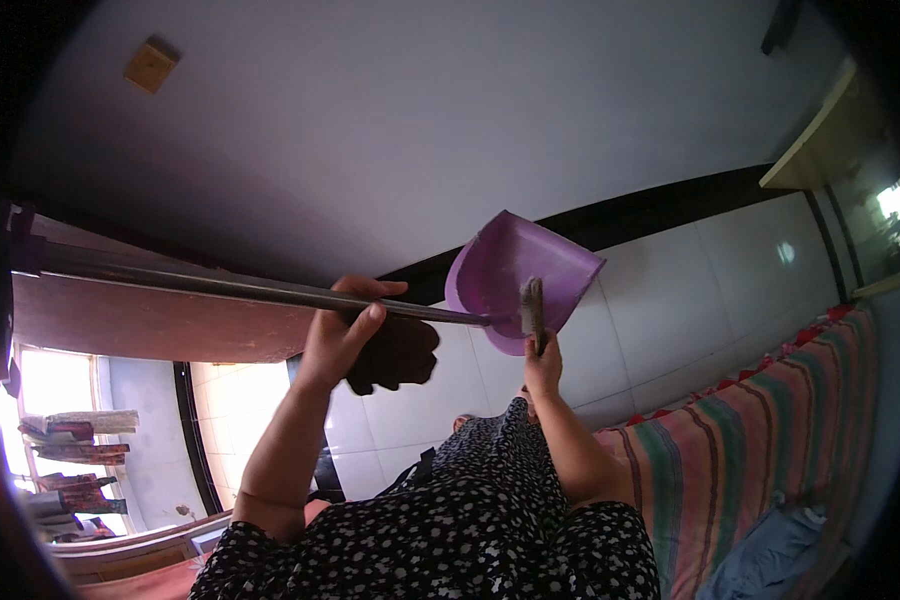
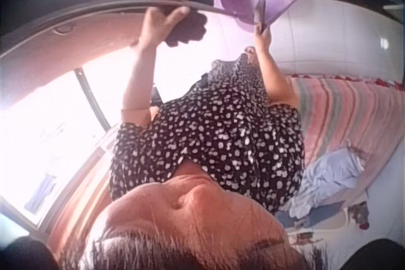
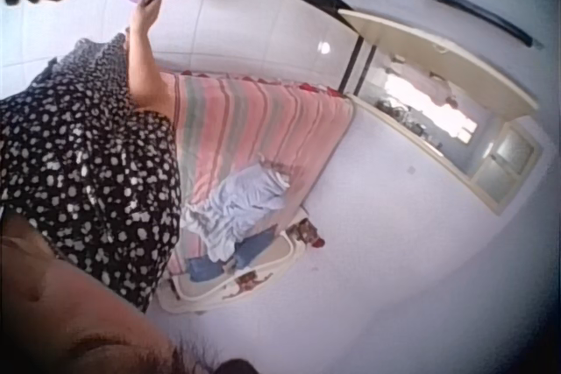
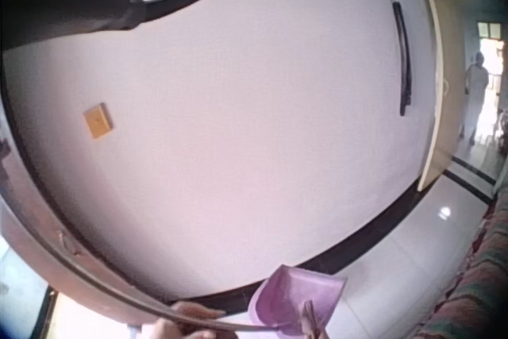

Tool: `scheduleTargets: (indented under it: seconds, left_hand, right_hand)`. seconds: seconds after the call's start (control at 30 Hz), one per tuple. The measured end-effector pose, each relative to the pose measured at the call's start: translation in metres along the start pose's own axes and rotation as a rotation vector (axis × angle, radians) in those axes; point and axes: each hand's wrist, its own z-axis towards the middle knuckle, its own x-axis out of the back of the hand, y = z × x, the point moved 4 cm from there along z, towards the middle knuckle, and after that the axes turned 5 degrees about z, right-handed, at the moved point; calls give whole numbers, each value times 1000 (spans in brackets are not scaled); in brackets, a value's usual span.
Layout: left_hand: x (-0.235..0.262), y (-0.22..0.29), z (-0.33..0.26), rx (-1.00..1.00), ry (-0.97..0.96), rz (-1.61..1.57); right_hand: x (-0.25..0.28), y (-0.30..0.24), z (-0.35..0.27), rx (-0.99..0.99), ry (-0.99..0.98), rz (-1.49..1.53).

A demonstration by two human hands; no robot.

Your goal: The person uses a small brush to scrub the black tiled skirting board along the wall, dislodging white debris. They then use a purple dustpan to collect the debris from the floor and the brush. The person moves along the wall, repeating the scrubbing and collecting process.

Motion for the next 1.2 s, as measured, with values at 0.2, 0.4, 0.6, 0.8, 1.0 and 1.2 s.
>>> scheduleTargets:
  seconds: [0.2,0.4,0.6,0.8,1.0,1.2]
  left_hand:
    - [-7,-25,13,11,77,-68]
    - [20,-17,15,-79,-67,-2]
    - [42,-6,19,-177,-169,-20]
    - [43,1,18,-251,-171,-40]
    - [52,9,17,-307,-185,-110]
    - [65,24,7,-364,-209,-142]
  right_hand:
    - [-2,-11,-5,-231,-211,211]
    - [71,-78,21,-52,-319,-344]
    - [13,-171,82,566,-484,-807]
    - [-44,-171,86,948,-526,-729]
    - [-74,-117,97,820,-683,-533]
    - [-81,-116,119,763,-694,-564]
